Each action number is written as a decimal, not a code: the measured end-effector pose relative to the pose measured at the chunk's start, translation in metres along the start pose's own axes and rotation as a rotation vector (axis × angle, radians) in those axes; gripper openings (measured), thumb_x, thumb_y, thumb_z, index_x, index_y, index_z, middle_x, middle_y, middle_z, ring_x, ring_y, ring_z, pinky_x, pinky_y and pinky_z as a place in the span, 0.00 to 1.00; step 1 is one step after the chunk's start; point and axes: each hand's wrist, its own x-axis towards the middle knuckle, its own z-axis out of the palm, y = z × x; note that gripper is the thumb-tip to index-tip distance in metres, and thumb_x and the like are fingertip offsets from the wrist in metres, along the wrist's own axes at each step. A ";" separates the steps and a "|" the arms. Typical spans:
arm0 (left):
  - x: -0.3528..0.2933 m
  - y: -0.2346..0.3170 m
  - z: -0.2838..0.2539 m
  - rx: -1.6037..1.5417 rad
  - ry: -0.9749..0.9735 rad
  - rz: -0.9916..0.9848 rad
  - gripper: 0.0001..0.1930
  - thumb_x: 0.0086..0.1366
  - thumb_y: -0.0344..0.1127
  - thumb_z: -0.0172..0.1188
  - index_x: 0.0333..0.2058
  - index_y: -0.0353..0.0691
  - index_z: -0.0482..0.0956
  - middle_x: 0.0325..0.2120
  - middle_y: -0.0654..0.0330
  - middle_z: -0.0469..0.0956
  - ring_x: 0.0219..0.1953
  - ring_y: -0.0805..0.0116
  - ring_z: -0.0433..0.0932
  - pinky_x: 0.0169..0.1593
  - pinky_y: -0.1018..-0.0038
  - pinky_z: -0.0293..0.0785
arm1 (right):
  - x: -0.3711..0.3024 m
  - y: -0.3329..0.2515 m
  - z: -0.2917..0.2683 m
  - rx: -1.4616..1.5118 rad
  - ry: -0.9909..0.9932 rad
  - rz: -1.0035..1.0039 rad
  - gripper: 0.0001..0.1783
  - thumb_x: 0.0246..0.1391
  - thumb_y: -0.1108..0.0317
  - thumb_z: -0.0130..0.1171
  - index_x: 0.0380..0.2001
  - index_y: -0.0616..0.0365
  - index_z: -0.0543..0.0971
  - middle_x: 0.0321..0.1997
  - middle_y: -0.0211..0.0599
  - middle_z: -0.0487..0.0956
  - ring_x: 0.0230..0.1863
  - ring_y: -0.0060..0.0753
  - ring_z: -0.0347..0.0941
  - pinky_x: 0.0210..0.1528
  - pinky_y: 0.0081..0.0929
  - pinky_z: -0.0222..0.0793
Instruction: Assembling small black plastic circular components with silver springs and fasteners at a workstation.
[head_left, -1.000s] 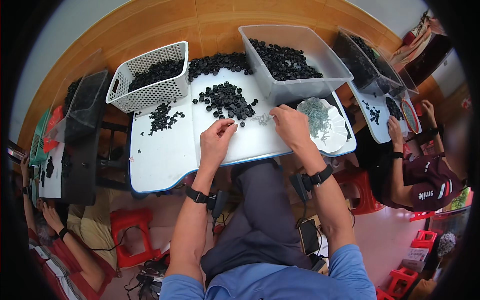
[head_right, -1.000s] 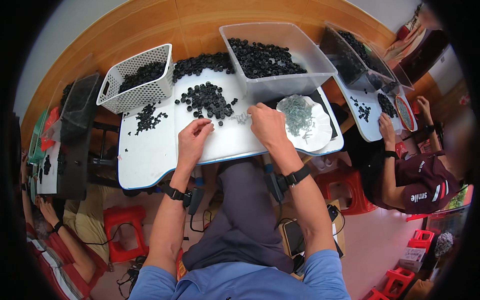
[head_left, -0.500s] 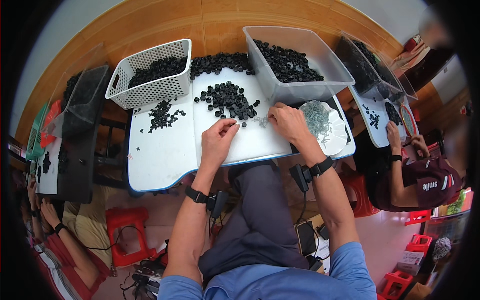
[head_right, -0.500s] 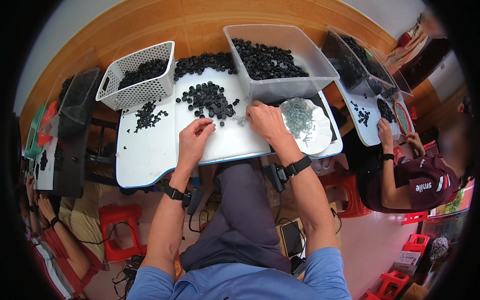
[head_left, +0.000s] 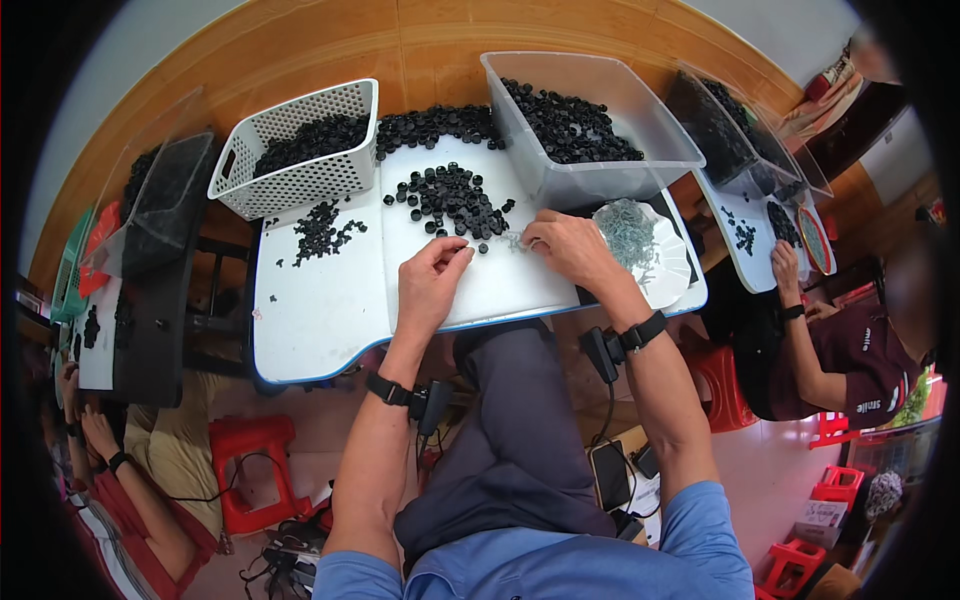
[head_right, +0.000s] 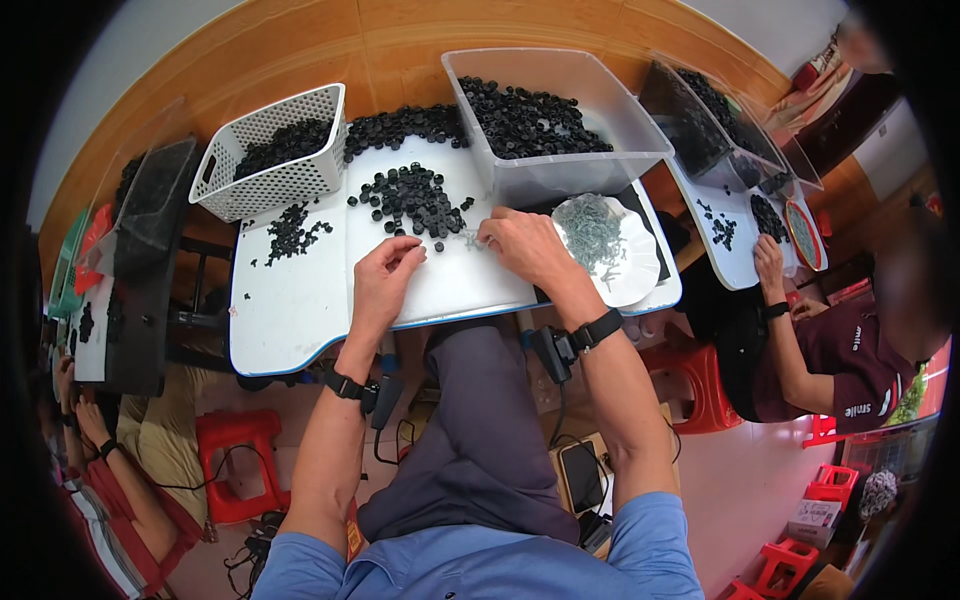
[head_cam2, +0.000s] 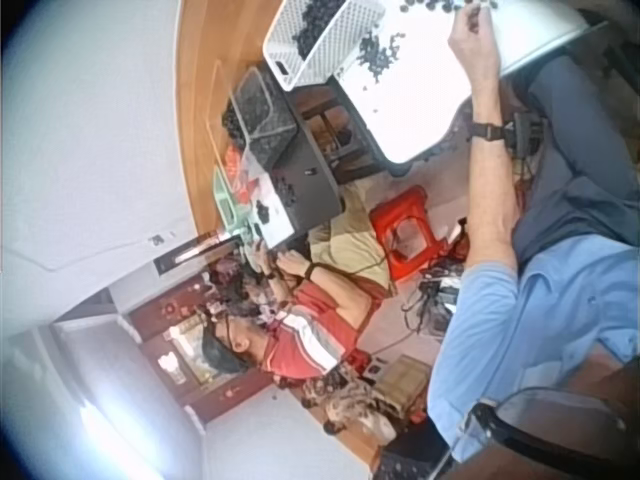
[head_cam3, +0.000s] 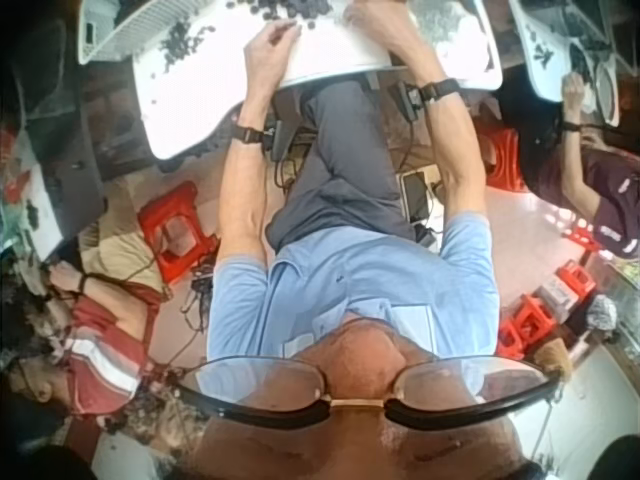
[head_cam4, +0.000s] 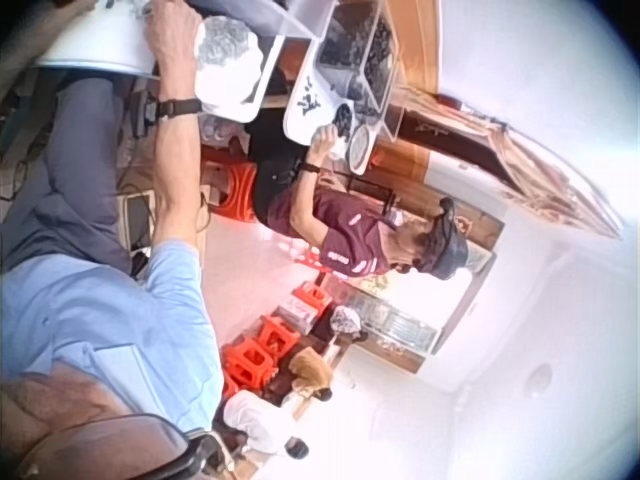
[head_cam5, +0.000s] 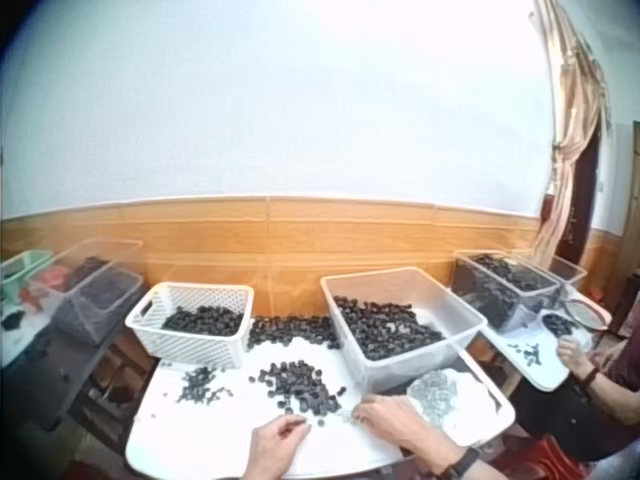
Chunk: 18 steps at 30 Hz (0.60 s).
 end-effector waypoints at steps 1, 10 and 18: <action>0.000 0.000 0.000 0.006 -0.003 0.000 0.11 0.67 0.35 0.69 0.43 0.33 0.87 0.27 0.59 0.86 0.29 0.76 0.82 0.37 0.78 0.77 | 0.000 0.001 0.000 -0.010 -0.003 0.011 0.06 0.52 0.74 0.62 0.33 0.55 0.86 0.39 0.39 0.84 0.40 0.51 0.83 0.43 0.45 0.78; 0.000 -0.002 -0.006 0.012 -0.037 -0.072 0.11 0.69 0.31 0.67 0.46 0.31 0.85 0.34 0.61 0.86 0.38 0.77 0.83 0.44 0.80 0.78 | 0.001 -0.001 0.005 -0.066 0.019 0.007 0.05 0.54 0.73 0.63 0.35 0.58 0.82 0.39 0.42 0.82 0.41 0.52 0.82 0.43 0.46 0.77; -0.001 0.002 -0.001 -0.011 -0.034 -0.052 0.10 0.67 0.32 0.70 0.43 0.33 0.86 0.31 0.63 0.86 0.34 0.79 0.81 0.40 0.80 0.77 | 0.002 -0.017 0.033 0.275 0.402 0.109 0.04 0.59 0.77 0.59 0.37 0.62 0.77 0.36 0.51 0.81 0.37 0.58 0.81 0.40 0.47 0.75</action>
